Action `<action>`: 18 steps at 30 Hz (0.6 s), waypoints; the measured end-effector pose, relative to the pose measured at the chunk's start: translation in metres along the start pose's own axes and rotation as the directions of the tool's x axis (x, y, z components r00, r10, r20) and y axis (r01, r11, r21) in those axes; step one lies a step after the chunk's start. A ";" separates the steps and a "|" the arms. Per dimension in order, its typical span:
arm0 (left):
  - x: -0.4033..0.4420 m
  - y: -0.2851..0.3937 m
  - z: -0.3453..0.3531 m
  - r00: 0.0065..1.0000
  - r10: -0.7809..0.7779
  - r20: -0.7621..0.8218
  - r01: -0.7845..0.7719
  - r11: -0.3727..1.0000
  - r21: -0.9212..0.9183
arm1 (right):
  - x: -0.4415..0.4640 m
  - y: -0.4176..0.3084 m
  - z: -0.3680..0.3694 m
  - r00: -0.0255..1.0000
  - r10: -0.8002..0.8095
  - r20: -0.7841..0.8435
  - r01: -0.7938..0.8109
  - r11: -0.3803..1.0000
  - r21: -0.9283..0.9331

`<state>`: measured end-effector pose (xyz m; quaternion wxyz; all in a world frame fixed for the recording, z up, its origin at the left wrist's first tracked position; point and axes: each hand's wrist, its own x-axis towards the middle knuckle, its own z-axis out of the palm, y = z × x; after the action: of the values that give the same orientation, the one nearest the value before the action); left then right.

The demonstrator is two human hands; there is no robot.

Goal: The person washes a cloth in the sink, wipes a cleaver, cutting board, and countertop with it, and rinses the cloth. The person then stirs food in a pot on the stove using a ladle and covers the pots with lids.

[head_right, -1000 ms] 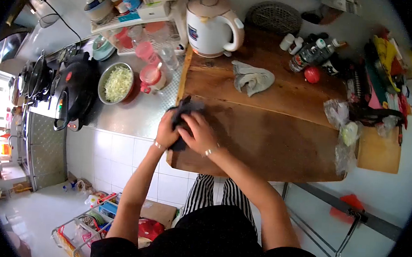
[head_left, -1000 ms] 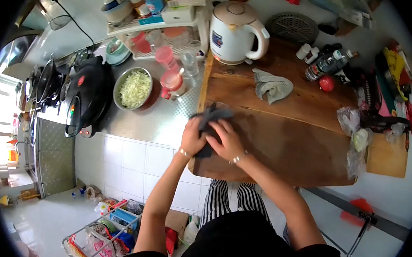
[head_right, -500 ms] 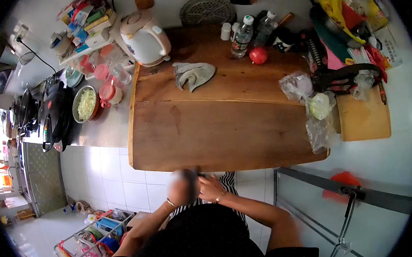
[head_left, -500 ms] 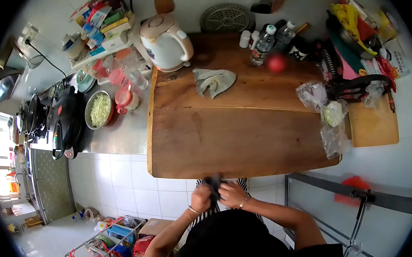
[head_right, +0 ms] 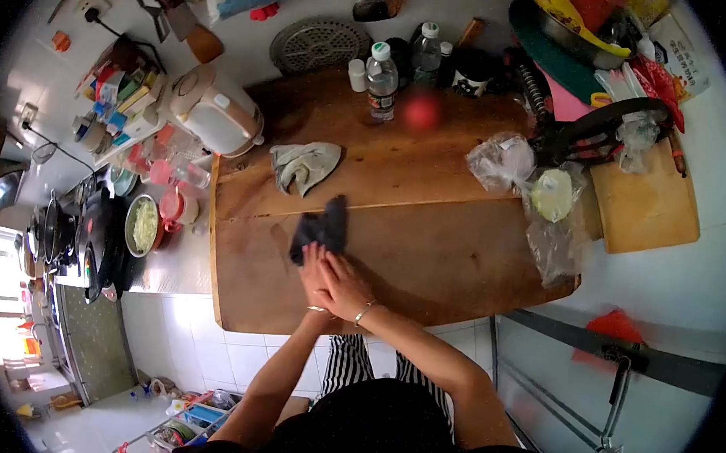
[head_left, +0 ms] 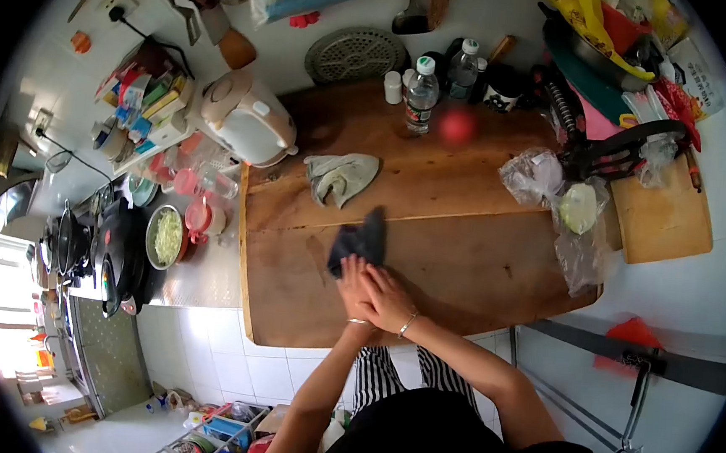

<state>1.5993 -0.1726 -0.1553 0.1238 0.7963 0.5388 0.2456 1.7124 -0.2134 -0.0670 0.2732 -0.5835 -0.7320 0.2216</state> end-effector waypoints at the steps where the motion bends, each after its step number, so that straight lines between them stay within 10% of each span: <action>1: 0.013 0.030 0.010 0.999 -0.030 -0.016 0.030 0.999 0.029 | 0.003 0.012 -0.011 0.998 0.030 -0.046 -0.030 0.999 0.012; 13: 0.187 0.134 0.067 0.982 -0.180 0.060 0.180 0.984 -0.003 | 0.131 0.225 -0.131 0.689 0.480 -0.543 -0.497 0.858 0.127; 18: 0.198 0.135 0.070 0.988 -0.111 0.104 0.109 0.994 0.025 | 0.175 0.254 -0.141 0.721 0.278 -0.635 -0.372 0.928 -0.016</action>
<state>1.8030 -0.0386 -0.1013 0.1578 0.7783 0.5771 0.1906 1.9616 0.0140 -0.0996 0.4136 -0.7608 -0.5000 0.0084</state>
